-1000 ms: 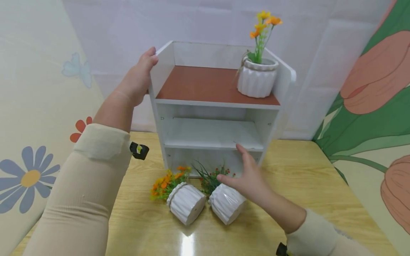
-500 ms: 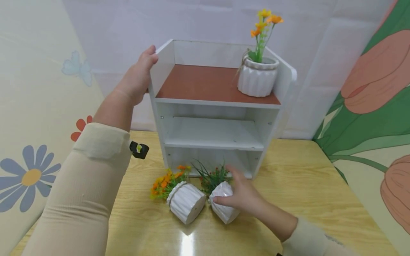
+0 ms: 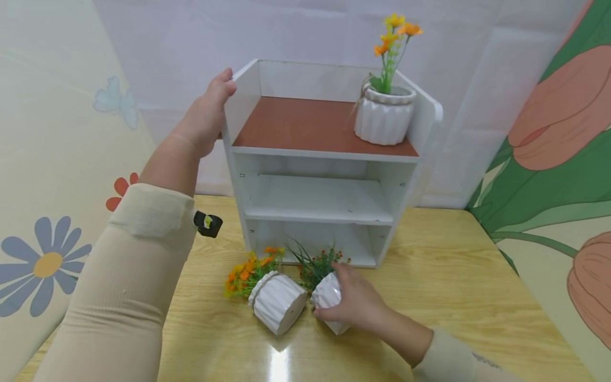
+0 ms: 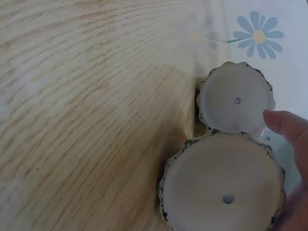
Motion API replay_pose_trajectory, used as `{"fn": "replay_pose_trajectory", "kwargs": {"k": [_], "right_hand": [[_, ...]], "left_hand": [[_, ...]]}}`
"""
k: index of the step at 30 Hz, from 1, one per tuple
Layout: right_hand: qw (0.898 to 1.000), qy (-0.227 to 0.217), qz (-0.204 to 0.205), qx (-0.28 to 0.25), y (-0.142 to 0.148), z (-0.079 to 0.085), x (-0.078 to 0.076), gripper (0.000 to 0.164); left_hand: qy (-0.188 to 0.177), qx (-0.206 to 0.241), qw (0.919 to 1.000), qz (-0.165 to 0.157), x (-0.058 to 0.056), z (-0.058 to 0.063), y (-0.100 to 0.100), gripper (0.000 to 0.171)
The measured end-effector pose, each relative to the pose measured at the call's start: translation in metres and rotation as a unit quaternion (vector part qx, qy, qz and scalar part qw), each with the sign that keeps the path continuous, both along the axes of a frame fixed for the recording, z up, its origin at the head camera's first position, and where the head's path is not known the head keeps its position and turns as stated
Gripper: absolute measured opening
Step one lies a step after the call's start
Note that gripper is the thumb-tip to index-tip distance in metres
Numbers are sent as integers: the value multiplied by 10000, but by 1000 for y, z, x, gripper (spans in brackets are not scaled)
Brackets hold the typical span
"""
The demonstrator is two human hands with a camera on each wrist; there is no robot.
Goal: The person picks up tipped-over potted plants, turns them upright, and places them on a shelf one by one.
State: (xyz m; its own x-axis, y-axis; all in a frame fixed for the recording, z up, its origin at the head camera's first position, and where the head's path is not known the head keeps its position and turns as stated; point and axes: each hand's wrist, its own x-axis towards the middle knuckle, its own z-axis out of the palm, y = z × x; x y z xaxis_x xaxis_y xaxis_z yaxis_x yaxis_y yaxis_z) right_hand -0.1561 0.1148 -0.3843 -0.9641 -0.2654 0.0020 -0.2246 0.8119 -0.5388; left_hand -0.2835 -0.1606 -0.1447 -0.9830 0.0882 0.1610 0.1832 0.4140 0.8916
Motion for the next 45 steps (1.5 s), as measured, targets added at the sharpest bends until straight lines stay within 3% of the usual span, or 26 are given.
{"fn": "replay_pose_trajectory", "kwargs": {"k": [16, 27, 45], "right_hand": [[9962, 276, -160, 809, -5, -12, 0, 108], [9983, 288, -390, 314, 3, -17, 1, 102], [9968, 631, -79, -494, 35, -32, 6, 104]], "left_hand": [[29, -17, 10000, -18, 0, -1, 0, 55], [-16, -21, 10000, -32, 1, 1, 0, 54], [-32, -46, 10000, 34, 0, 1, 0, 54]]}}
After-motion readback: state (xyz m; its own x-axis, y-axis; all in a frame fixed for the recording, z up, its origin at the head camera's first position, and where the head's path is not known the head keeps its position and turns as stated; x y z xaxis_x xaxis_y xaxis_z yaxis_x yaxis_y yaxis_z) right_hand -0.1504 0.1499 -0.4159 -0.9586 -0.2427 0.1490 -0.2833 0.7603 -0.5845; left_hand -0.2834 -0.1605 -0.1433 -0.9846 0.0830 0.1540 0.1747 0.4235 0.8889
